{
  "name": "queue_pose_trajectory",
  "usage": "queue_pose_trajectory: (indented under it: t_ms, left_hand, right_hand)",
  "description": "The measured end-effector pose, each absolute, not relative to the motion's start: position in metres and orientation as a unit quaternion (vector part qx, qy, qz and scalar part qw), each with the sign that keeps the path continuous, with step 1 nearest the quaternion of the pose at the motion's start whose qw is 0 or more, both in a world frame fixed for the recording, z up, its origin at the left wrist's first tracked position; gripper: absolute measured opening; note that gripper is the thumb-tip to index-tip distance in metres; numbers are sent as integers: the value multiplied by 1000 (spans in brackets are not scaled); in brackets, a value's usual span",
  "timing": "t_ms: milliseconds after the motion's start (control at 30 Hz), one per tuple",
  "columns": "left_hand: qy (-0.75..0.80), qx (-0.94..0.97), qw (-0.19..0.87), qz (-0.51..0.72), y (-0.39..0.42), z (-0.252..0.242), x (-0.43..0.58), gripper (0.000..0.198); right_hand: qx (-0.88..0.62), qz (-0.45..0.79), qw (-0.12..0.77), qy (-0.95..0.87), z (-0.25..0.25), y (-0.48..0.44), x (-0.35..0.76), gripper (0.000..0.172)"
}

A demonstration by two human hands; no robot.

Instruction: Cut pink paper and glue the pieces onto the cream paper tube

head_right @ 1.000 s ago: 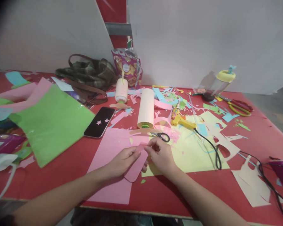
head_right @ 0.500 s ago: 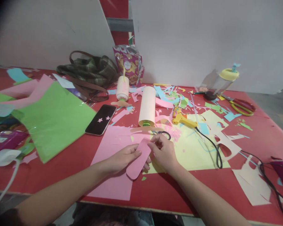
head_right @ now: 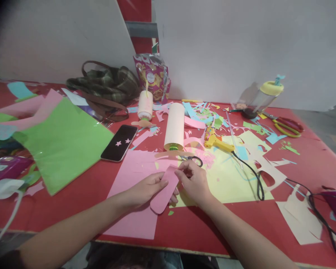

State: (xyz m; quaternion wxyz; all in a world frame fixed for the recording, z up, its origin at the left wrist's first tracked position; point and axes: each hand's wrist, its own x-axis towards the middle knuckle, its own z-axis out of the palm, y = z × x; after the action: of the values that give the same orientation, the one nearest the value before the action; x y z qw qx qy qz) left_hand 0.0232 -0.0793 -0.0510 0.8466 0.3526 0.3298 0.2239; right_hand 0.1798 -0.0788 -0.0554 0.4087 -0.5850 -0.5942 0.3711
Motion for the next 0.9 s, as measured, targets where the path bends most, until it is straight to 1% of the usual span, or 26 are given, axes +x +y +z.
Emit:
queue_pose_trajectory:
  t_ms: [233, 400, 533, 733, 900]
  left_hand:
    - [331, 350, 848, 221, -80, -49, 23, 22]
    - [327, 334, 853, 231, -80, -48, 23, 17]
    - [339, 319, 853, 236, -81, -46, 23, 22]
    - [361, 375, 821, 237, -83, -41, 24, 30]
    - [369, 406, 800, 242, -83, -43, 24, 39]
  right_hand:
    - [-579, 360, 410, -606, -57, -80, 180, 5]
    - [-578, 368, 407, -604, -57, -80, 180, 5]
    - [-572, 378, 397, -610, -55, -81, 179, 4]
    - [-566, 363, 378, -637, -57, -83, 178, 5]
    - [-542, 314, 392, -674, -57, -83, 179, 3]
